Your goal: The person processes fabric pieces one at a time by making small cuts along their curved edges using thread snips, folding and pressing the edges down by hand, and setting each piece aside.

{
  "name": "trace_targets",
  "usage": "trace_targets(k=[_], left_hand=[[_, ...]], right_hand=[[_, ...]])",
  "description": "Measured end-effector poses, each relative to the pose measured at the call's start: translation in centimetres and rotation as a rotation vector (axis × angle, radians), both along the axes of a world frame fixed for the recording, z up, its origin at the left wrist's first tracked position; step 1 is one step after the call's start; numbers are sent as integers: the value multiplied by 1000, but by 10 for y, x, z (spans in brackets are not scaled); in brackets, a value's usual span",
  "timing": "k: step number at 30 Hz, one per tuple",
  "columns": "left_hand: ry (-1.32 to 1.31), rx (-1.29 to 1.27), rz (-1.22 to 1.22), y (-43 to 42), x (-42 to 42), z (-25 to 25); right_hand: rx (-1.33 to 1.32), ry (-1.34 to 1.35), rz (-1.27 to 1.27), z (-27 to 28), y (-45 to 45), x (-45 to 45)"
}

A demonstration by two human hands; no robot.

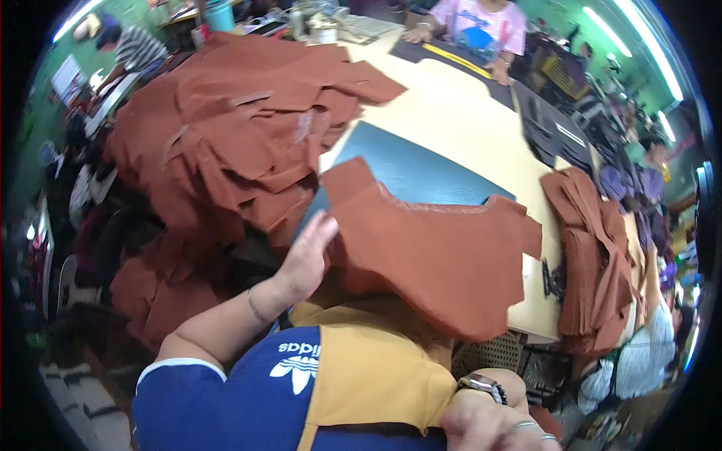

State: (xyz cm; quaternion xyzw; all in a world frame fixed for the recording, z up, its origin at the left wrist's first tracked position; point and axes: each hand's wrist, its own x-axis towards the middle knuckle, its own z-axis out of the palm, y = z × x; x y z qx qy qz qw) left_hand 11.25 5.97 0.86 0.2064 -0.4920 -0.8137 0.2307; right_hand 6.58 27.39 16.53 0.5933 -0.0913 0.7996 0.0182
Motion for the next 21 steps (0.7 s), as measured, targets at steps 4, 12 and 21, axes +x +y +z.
trace_targets(k=[4,12,21], left_hand=[[282,143,279,-64,39,52],[261,-703,1361,-207,276,153],[-600,-1358,1824,-248,345,188]], right_hand=[[78,52,190,0,-14,-2],[871,472,-494,-69,-23,-77],[1482,51,-848,-175,41,-173]])
